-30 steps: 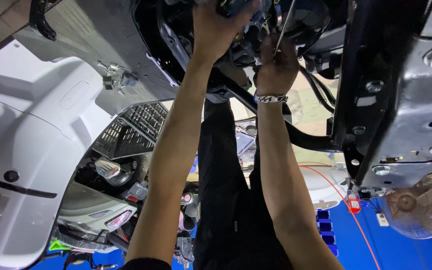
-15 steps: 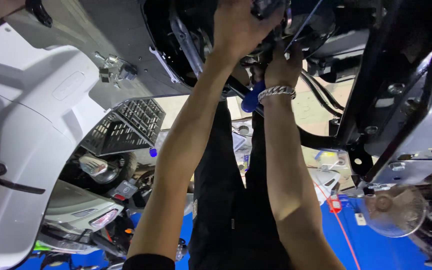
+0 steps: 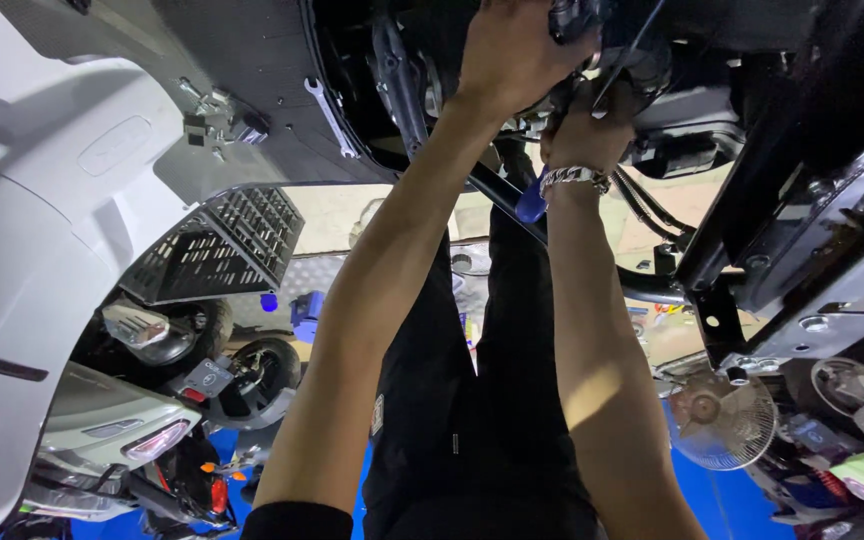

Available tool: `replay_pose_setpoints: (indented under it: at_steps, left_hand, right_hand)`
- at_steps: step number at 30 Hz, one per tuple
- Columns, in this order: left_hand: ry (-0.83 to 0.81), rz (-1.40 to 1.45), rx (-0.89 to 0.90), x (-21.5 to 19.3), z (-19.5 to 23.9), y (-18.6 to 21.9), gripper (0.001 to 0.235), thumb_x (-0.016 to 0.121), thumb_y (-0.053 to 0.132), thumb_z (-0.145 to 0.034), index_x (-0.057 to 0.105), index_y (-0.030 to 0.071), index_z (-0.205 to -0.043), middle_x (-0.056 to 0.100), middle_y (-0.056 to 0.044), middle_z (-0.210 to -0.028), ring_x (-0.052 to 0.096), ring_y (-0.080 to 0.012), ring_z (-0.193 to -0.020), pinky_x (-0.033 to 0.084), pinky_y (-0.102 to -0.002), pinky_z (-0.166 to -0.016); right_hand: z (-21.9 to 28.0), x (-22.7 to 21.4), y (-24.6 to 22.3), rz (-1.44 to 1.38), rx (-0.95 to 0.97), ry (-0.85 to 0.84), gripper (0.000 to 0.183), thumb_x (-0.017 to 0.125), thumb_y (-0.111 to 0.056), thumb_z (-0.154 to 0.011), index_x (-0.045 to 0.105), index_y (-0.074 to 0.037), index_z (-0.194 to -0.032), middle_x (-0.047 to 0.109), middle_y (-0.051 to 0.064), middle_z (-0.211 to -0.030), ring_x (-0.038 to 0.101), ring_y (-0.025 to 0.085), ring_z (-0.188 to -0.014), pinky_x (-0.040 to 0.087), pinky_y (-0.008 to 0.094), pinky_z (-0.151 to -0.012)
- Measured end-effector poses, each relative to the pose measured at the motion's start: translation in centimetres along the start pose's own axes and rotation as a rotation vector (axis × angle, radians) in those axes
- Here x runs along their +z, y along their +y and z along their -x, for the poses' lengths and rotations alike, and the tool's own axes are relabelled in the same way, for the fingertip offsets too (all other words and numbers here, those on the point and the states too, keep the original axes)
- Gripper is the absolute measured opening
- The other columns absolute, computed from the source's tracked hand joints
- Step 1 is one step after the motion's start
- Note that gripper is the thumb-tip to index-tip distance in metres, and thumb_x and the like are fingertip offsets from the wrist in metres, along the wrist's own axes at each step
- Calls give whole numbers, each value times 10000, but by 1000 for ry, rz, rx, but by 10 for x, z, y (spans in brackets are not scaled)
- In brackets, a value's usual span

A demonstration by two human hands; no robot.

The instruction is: Repairing a motorcycle by installing and adjusting the carburetor and connecting hoses

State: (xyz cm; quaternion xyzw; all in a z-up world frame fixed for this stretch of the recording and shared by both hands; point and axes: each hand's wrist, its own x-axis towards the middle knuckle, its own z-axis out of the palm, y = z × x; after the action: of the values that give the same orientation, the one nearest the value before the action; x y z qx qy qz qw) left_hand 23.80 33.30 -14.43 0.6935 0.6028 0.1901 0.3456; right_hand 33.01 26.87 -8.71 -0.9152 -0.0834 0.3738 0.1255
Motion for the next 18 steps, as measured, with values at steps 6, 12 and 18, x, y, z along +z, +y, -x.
replay_pose_setpoints:
  at_steps: [6,12,18]
  left_hand:
    - [-2,45,-30,4,4,2,474,832,505,-792,634,206,-1103,666,3,-800,669,-241,-764,556,-415,-634]
    - [-19,43,-54,2,0,-1,482,828,517,-767,644,156,-1028,686,-40,-913,678,-282,-833,555,-406,-622]
    - [-29,85,-66,0,-1,-2,422,830,477,-713,663,189,-972,662,-46,-973,617,-323,-898,516,-447,-659]
  right_hand:
    - [34,-7,-48,-332,402,-70,268,531,-176,-988,536,-43,-756,512,67,-517,443,153,-345,311,283,-315]
    - [30,-5,-50,-418,368,-108,53,470,-109,-967,502,-89,-928,462,86,-531,380,178,-345,275,319,-313]
    - [26,-1,-54,-330,401,-3,189,437,-79,-978,528,-85,-812,475,114,-501,393,199,-326,301,312,-281]
